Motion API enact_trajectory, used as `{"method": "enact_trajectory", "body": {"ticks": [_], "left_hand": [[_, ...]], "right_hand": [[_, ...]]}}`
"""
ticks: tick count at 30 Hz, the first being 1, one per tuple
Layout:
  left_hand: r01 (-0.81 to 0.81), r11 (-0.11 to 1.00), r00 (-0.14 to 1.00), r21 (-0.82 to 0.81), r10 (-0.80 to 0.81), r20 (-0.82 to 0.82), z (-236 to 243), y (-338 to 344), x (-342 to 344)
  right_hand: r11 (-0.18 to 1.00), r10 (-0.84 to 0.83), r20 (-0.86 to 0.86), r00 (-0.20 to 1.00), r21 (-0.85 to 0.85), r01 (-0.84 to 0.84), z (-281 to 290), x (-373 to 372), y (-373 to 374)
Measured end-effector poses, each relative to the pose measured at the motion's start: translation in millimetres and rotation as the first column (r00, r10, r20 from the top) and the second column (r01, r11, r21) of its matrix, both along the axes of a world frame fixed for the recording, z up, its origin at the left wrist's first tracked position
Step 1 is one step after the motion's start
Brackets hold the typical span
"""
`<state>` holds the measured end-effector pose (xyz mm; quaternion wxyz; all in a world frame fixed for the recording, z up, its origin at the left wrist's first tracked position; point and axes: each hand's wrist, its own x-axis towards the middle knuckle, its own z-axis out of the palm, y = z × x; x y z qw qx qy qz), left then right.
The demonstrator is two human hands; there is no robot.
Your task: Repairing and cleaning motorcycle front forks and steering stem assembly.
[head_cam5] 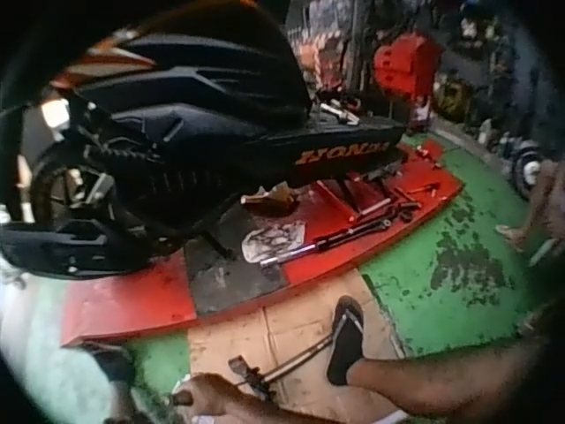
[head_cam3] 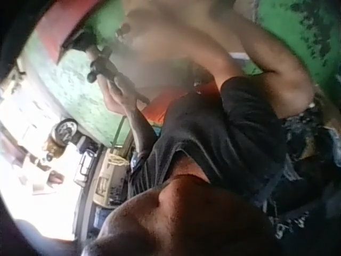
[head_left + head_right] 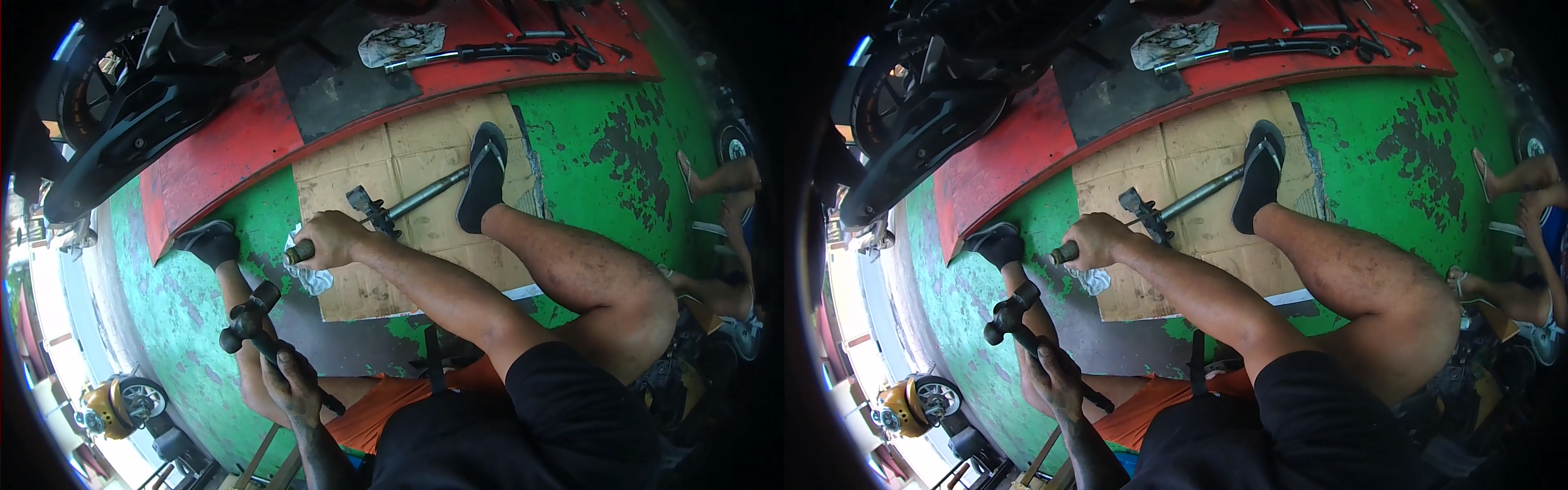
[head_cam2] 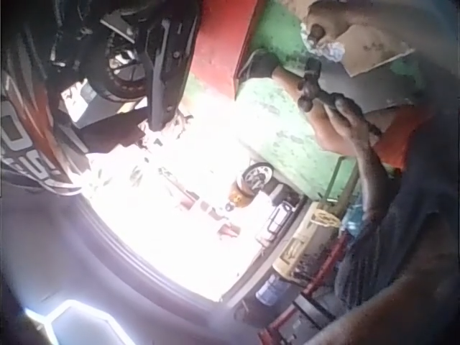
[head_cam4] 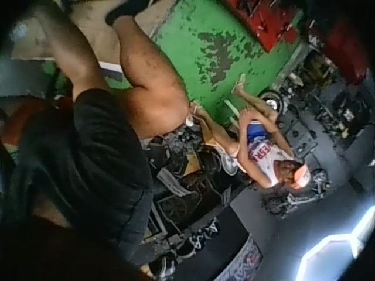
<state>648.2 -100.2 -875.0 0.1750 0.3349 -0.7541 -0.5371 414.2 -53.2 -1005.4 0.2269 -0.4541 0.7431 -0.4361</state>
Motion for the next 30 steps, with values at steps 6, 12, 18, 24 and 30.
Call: {"method": "enact_trajectory", "body": {"ticks": [6,12,18,24,30], "left_hand": [[-0.014,0.999,1.000,0.046,0.014,0.010,4,3,-2],[-0.039,0.999,0.999,0.037,0.039,0.019,1,2,2],[0.038,0.990,0.999,-0.133,-0.034,0.028,6,0,1],[-0.009,0.998,0.999,-0.068,0.012,0.044,2,-3,12],[-0.037,0.999,0.999,0.022,0.037,0.007,-7,-4,13]], "right_hand": [[0.990,0.060,0.245,0.968,-0.138,-0.026,-7,-29,6],[0.975,0.191,0.275,0.942,-0.167,-0.148,-2,-68,16],[0.978,0.181,0.332,0.926,-0.160,-0.135,-12,-70,16],[0.982,0.173,0.365,0.915,-0.141,-0.129,-4,-64,19],[0.984,0.164,0.369,0.915,-0.127,-0.125,-6,-66,20]]}}
